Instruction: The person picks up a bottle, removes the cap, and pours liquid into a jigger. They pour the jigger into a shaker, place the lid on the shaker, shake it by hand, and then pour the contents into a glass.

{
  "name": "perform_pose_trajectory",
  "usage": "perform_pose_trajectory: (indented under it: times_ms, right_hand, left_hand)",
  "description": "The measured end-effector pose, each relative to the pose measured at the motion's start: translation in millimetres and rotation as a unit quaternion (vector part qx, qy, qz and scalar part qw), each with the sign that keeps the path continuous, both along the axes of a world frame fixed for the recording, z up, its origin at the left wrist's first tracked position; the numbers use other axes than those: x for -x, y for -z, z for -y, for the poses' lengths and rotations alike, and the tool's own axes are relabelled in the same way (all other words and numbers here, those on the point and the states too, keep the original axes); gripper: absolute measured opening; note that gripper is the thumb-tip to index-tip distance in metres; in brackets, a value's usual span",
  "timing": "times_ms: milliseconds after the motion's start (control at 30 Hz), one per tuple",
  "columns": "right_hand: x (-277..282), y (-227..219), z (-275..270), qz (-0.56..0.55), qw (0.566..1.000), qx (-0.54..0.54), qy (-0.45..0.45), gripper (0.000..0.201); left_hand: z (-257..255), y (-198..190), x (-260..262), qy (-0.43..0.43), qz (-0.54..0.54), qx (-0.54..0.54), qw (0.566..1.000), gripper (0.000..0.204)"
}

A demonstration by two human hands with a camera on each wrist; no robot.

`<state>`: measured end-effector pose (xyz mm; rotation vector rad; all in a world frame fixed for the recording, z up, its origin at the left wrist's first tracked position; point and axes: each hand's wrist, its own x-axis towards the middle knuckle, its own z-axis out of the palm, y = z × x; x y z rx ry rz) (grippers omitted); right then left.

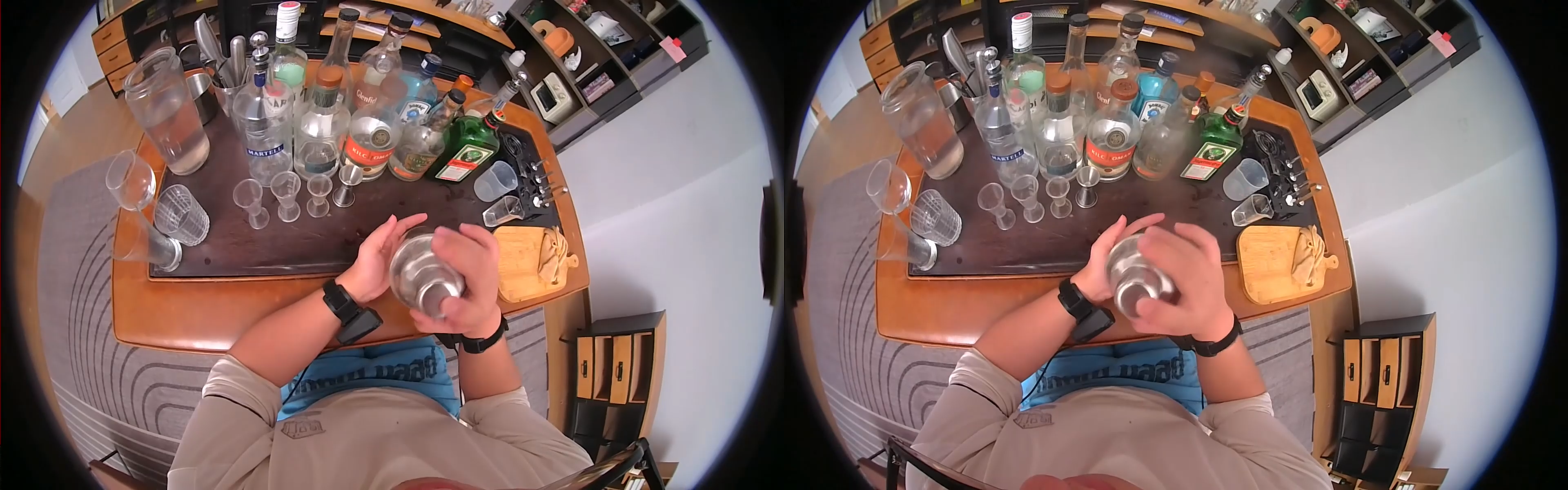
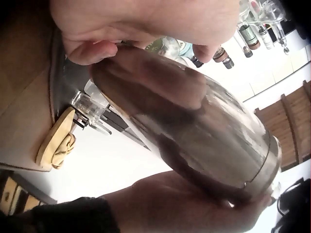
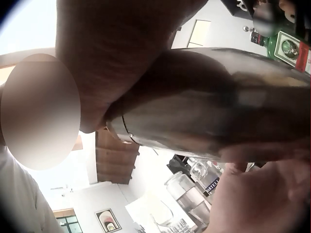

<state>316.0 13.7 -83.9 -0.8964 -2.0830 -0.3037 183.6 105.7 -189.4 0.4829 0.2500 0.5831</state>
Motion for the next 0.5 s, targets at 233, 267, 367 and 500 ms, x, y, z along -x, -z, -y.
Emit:
perform_pose_trajectory:
  times_ms: [233, 267, 367, 500]
  right_hand:
    - [-7.0, 15.1, -22.0, -0.264, 0.941, 0.007, 0.21, 0.078]
    - [-1.5, 14.4, -24.8, -0.194, 0.969, -0.023, 0.15, 0.081]
    - [-8.3, -11.3, -27.4, 0.031, 0.994, -0.059, -0.083, 0.079]
    - [-3.8, 18.3, -22.4, -0.329, 0.939, -0.031, 0.098, 0.078]
  left_hand:
    - [-5.3, 15.3, 8.5, 0.047, -0.033, -0.061, 0.996, 0.085]
    - [-5.3, 11.0, 8.2, 0.05, -0.036, -0.059, 0.996, 0.085]
    - [3.5, -1.8, 2.2, 0.003, -0.014, 0.003, 1.0, 0.086]
    - [-2.6, 14.0, 7.5, 0.041, -0.039, -0.06, 0.997, 0.086]
